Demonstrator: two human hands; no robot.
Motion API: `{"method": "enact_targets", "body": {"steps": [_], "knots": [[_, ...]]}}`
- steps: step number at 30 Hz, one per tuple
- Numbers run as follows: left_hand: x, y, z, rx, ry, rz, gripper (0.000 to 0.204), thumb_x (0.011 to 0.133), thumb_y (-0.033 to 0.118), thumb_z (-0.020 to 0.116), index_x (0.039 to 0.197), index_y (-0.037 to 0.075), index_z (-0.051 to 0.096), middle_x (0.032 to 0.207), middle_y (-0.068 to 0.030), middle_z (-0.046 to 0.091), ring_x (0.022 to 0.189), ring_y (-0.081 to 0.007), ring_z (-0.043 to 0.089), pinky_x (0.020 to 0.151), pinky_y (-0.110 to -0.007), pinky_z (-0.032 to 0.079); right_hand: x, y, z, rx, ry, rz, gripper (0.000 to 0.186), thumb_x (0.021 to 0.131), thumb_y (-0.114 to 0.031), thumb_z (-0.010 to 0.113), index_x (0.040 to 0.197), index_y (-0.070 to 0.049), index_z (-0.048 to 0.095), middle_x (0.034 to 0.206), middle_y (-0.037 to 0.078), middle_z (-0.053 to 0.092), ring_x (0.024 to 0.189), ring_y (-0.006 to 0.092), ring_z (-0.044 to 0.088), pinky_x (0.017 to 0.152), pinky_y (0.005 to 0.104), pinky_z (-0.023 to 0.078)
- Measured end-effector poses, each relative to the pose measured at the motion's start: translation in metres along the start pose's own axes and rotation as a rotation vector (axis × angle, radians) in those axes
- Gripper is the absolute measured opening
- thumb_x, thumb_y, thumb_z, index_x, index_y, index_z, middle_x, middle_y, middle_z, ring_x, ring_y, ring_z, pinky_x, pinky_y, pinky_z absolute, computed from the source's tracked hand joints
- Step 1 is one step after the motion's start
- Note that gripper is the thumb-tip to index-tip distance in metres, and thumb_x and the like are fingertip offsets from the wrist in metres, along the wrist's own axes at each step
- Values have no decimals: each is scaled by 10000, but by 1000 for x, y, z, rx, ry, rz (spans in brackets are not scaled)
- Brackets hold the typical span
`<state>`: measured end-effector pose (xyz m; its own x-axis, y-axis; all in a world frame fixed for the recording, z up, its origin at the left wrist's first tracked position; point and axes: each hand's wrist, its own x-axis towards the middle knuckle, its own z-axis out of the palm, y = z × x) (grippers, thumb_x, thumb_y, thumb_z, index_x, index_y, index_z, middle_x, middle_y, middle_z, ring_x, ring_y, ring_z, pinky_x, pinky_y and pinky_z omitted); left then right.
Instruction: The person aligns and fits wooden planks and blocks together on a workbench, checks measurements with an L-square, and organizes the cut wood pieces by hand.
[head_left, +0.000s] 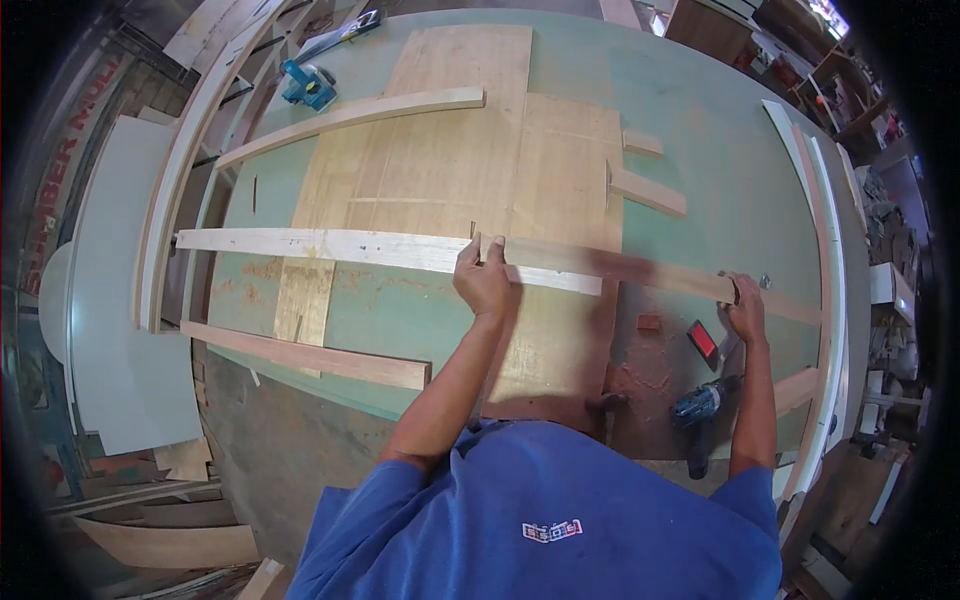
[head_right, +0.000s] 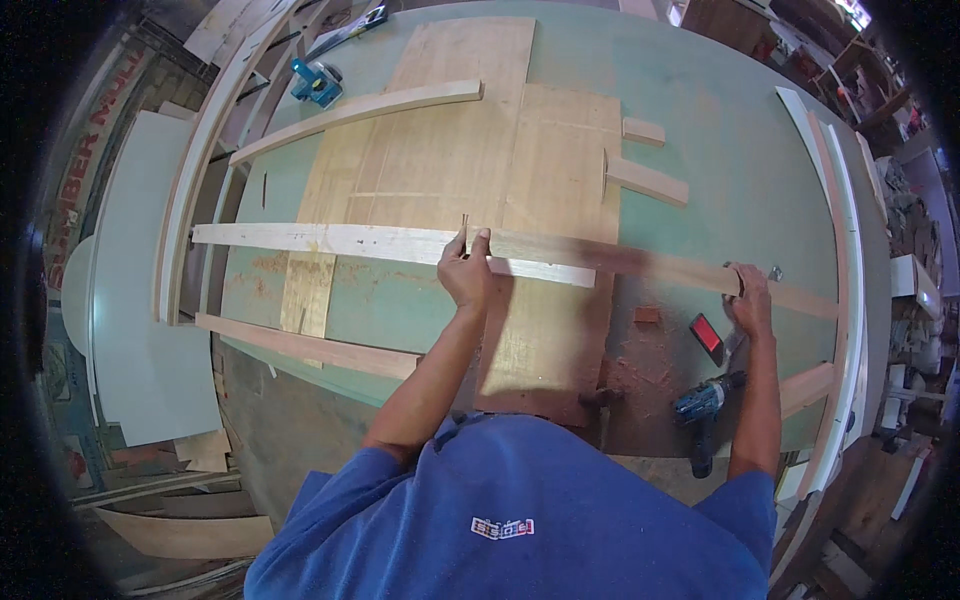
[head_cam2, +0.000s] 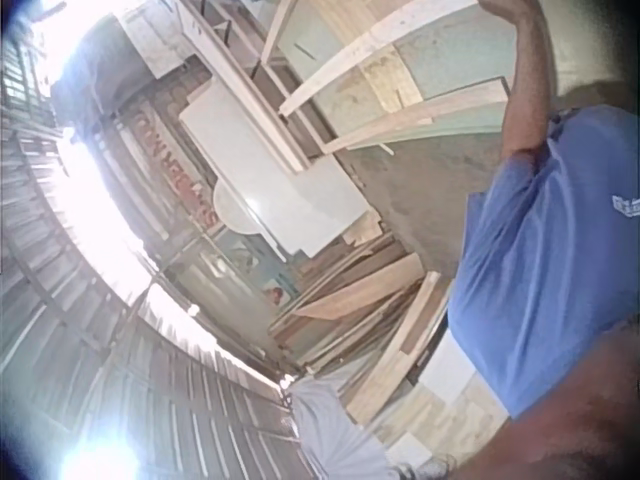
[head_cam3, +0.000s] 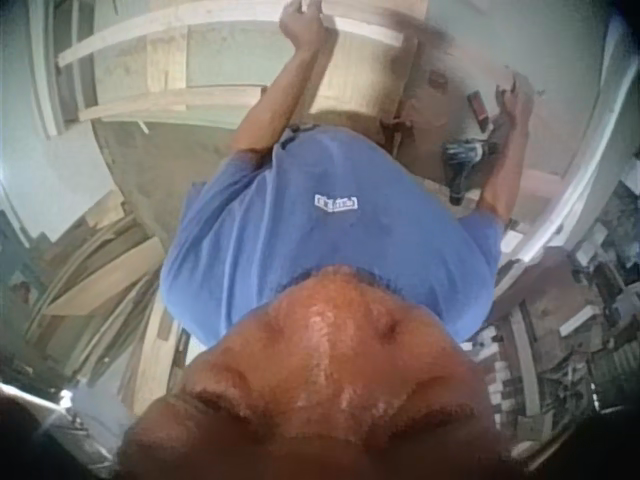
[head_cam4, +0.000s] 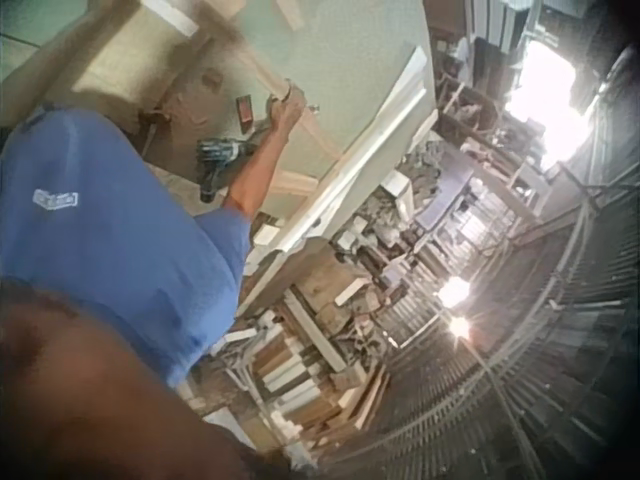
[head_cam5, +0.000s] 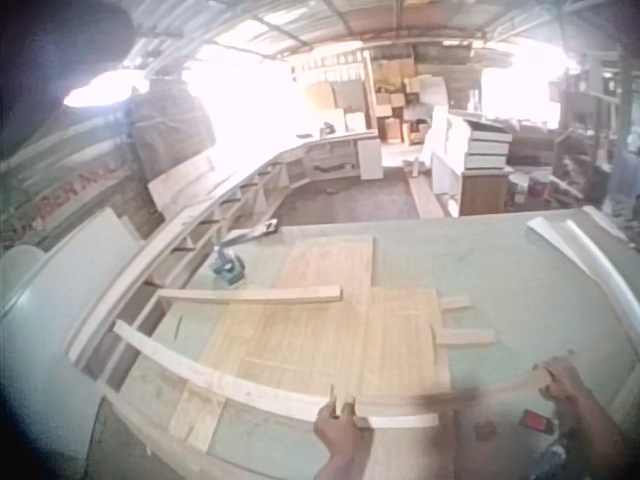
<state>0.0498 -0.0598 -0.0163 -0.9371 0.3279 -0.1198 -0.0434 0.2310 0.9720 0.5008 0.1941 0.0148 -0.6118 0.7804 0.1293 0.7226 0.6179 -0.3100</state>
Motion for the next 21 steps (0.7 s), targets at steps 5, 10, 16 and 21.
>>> {"method": "enact_targets", "body": {"steps": [5,10,16,21], "knots": [[-6,20,17,447,102,283,505,837,201,872,1237,-57,705,1239,-214,660,1169,-391,616,1035,-515,467,7,10,0,4,-66,27,560,725,-16,769,1278,-73,695,1230,159,693,1197,410,619,1072,495,491],[-13,9,47,666,-42,592,735,885,392,815,1469,30,552,1524,-245,480,1455,-447,418,1207,-615,295,17,25,16,-79,-100,92,674,719,-17,818,1373,-106,681,1286,152,679,1250,403,601,1119,495,477],[-11,-13,84,728,-480,953,858,874,600,775,1468,25,548,1535,-248,499,1557,-439,349,1306,-613,187,36,36,27,-54,-246,128,758,716,-29,845,1438,-157,654,1406,151,656,1344,393,572,1163,492,470],[9,-16,84,783,-693,837,793,807,586,837,1346,46,623,1267,-204,643,1316,-387,555,1203,-564,336,38,38,42,-77,-216,108,758,698,-24,817,1427,-157,659,1443,152,650,1365,395,570,1176,487,467]]}}
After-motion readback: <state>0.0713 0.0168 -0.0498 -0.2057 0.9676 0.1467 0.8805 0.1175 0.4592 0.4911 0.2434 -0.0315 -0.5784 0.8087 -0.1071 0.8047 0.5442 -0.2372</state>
